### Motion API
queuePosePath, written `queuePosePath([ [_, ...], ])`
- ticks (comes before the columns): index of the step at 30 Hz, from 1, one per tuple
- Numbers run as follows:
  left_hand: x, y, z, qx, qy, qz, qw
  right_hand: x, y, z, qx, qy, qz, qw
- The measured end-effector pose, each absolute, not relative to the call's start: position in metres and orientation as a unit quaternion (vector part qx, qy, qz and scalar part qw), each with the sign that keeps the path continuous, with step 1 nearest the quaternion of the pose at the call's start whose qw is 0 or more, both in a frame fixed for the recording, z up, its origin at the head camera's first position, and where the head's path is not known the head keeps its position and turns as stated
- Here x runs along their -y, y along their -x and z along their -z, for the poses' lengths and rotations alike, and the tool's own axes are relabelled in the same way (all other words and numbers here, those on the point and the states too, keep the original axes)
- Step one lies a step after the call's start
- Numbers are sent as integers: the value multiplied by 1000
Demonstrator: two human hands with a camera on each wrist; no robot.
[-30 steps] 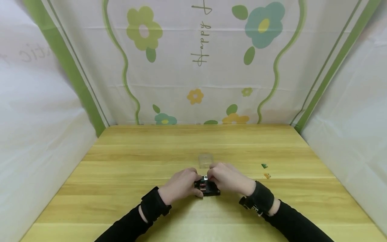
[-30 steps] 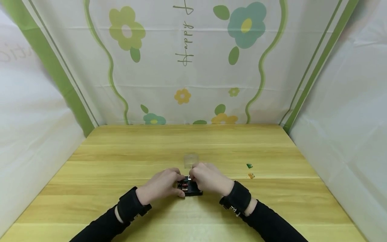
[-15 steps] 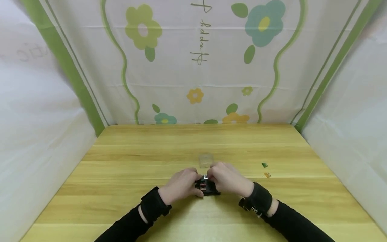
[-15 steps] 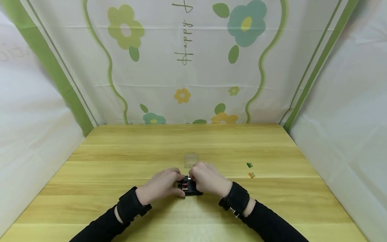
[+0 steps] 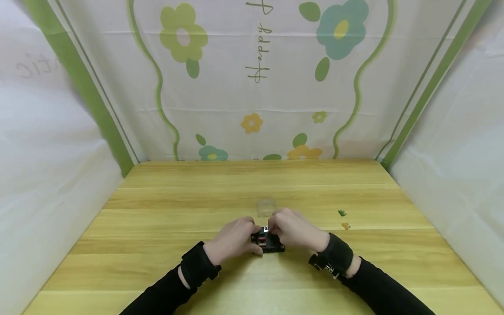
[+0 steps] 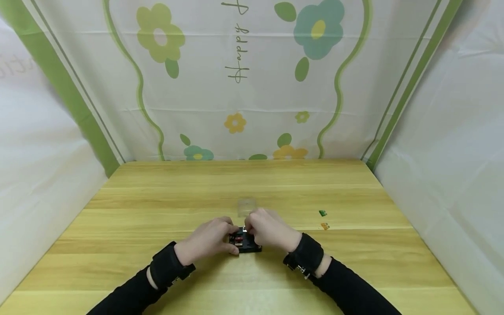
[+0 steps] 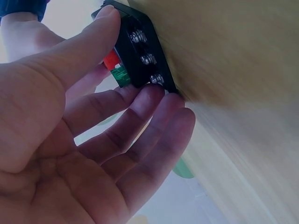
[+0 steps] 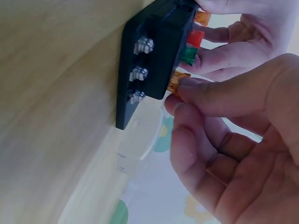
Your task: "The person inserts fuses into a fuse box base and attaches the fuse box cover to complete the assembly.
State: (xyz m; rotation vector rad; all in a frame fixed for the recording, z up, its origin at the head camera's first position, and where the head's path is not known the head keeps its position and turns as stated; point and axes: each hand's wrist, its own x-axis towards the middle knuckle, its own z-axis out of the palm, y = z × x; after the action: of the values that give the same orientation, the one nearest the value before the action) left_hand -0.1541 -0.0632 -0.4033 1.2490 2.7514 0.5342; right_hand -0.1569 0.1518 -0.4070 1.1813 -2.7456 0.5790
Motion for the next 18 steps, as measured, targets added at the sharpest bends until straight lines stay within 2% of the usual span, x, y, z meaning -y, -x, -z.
queuePosePath([
  [11, 64, 154, 400, -894, -414, -168, 39, -153, 157, 407, 900, -386, -195, 58],
  [18, 65, 154, 401, -897, -406, -173, 41, -154, 158, 405, 897, -403, -179, 37],
])
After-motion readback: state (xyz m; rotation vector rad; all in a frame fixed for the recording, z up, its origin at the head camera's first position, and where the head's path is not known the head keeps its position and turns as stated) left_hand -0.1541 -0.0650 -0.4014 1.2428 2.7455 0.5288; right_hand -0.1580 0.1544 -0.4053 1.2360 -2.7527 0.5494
